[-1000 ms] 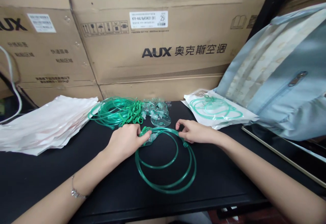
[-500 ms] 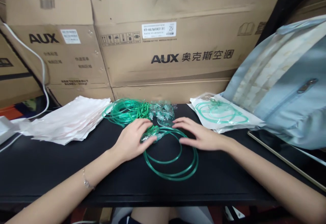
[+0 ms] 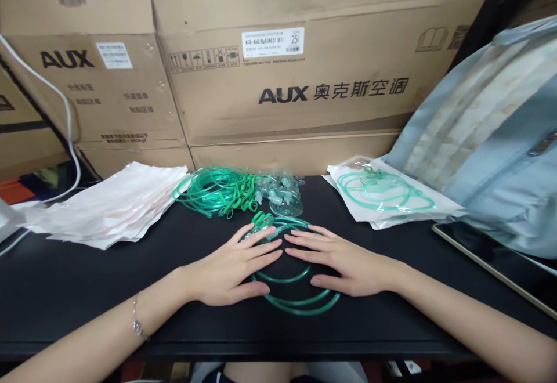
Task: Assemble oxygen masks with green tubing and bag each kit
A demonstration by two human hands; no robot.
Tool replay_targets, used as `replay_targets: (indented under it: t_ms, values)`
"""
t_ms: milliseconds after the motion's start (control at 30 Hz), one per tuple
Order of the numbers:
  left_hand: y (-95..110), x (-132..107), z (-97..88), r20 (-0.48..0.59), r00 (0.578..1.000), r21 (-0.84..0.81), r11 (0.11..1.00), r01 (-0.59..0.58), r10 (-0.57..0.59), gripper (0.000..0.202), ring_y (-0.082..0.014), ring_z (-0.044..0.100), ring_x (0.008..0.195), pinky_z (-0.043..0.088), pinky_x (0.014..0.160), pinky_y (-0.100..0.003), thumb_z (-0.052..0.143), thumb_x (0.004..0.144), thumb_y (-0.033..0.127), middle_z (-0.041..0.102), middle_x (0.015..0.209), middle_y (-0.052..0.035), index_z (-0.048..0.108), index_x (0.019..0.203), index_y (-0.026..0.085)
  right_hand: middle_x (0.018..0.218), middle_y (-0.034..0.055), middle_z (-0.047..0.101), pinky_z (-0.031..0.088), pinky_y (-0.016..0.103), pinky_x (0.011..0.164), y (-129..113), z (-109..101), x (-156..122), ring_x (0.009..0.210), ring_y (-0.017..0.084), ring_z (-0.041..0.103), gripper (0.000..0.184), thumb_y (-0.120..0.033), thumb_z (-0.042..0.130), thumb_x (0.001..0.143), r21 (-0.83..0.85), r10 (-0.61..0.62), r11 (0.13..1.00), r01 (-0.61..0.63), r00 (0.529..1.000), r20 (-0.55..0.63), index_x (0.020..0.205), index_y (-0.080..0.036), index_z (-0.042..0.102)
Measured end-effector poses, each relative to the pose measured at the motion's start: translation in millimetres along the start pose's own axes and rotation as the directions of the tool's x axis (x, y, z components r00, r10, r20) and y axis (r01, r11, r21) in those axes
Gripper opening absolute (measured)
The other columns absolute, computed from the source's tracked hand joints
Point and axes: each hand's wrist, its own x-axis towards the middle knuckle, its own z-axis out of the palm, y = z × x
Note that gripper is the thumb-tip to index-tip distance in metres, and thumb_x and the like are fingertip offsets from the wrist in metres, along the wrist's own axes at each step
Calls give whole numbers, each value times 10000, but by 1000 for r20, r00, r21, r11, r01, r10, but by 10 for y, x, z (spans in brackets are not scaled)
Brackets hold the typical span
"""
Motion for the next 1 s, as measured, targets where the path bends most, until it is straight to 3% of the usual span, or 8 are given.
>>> replay_targets:
  t_ms: [700, 1000]
  values:
    - [12, 10, 17, -38, 999, -56, 998, 18, -20, 562, -244, 87, 1360, 37, 1083, -490, 378, 878, 420, 269, 1439, -49, 225, 1388, 240, 1427, 81, 300, 125, 487, 1084, -4, 6, 3, 1325, 224, 239, 526, -370, 459, 860, 22, -17, 1000, 18, 999, -35, 1354, -247, 327]
    - [24, 35, 8, -31, 999, 5, 1000, -10, 10, 545, -235, 76, 1362, 42, 1082, -484, 349, 882, 423, 305, 1427, -71, 267, 1374, 203, 1437, 77, 284, 137, 478, 1083, 12, 33, 19, 1333, 208, 220, 511, -386, 404, 884, -70, -37, 997, 36, 999, -17, 1363, -239, 306]
